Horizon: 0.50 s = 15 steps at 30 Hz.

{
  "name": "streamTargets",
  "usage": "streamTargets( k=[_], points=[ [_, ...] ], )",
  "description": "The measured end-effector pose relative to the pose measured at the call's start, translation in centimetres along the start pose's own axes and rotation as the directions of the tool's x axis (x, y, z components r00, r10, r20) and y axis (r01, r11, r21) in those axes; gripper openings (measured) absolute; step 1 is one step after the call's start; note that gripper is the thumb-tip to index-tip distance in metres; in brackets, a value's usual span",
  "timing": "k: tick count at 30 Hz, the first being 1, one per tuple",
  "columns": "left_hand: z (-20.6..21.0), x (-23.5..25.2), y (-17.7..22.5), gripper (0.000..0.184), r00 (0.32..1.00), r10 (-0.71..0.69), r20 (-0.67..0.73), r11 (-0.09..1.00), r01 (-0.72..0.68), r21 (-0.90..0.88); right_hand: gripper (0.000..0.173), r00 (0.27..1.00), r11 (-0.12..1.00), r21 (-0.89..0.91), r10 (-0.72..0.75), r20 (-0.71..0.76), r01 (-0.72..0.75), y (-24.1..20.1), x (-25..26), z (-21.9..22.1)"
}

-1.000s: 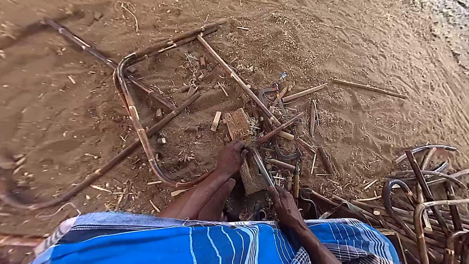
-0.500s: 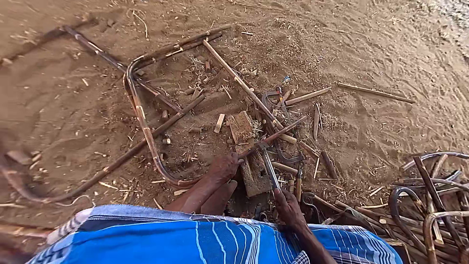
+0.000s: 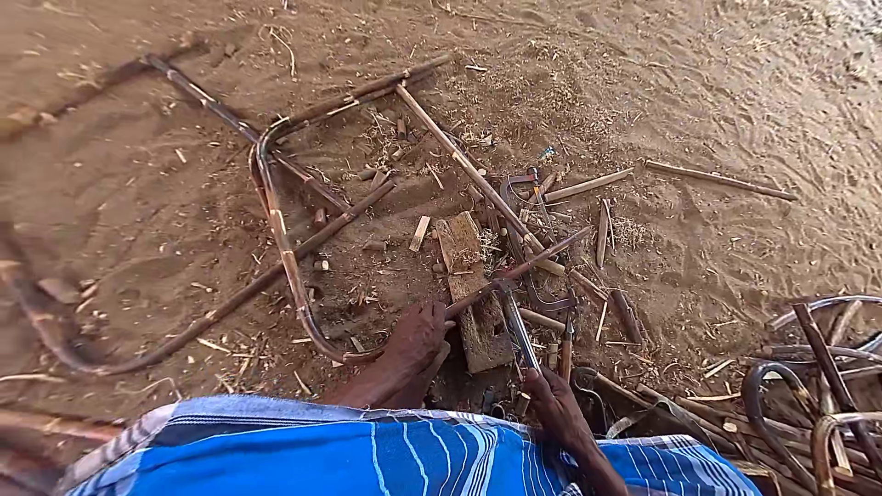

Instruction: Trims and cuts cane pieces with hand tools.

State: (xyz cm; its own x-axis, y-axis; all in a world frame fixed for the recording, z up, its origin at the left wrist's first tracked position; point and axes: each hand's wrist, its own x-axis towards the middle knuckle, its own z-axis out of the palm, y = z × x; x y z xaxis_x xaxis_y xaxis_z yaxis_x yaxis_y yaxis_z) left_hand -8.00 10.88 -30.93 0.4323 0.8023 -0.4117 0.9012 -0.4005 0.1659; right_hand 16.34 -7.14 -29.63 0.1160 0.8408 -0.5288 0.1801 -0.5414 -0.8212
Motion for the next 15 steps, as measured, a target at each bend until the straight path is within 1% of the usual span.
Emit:
streamTargets(
  k=[1, 2, 5, 7, 10, 13, 15],
  points=[
    [0.6, -0.4, -0.2, 0.044, 1.0, -0.01, -0.02, 1.0, 0.01, 0.023, 0.054, 1.0, 1.0, -0.023, -0.002, -0.004, 0.001, 0.3, 0.0, -0.1],
    [0.9, -0.5, -0.2, 0.043, 1.0, -0.023, -0.01, 0.999, 0.023, 0.026, 0.054, 1.0, 0.999, -0.041, 0.001, -0.005, -0.001, 0.6, 0.0, -0.2],
    [-0.2, 0.4, -0.2, 0.043, 0.989, -0.064, 0.133, 0.998, 0.063, 0.008, 0.054, 1.0, 0.995, -0.1, 0.031, -0.001, -0.031, 0.8, 0.1, 0.0],
    [-1.0, 0.8, -0.2, 0.044, 0.979, -0.067, 0.194, 0.997, 0.071, -0.017, 0.053, 0.999, 0.993, -0.107, 0.046, 0.003, -0.045, 0.7, 0.0, 0.4],
    [-1.9, 1.0, 0.2, 0.042, 0.966, -0.106, 0.234, 0.994, 0.112, -0.01, 0.051, 0.999, 0.99, -0.13, 0.049, 0.001, -0.048, 0.3, 0.2, 0.6],
    [-2.0, 1.1, 0.4, 0.044, 0.957, -0.138, 0.256, 0.99, 0.141, 0.006, 0.054, 0.997, 0.982, -0.174, 0.071, -0.007, -0.071, 0.2, 0.4, 0.8],
    [-2.0, 1.1, 0.6, 0.043, 0.955, -0.145, 0.258, 0.989, 0.148, 0.01, 0.055, 0.999, 0.986, -0.163, 0.041, -0.02, -0.044, 0.0, 0.3, 0.8]
  ],
)
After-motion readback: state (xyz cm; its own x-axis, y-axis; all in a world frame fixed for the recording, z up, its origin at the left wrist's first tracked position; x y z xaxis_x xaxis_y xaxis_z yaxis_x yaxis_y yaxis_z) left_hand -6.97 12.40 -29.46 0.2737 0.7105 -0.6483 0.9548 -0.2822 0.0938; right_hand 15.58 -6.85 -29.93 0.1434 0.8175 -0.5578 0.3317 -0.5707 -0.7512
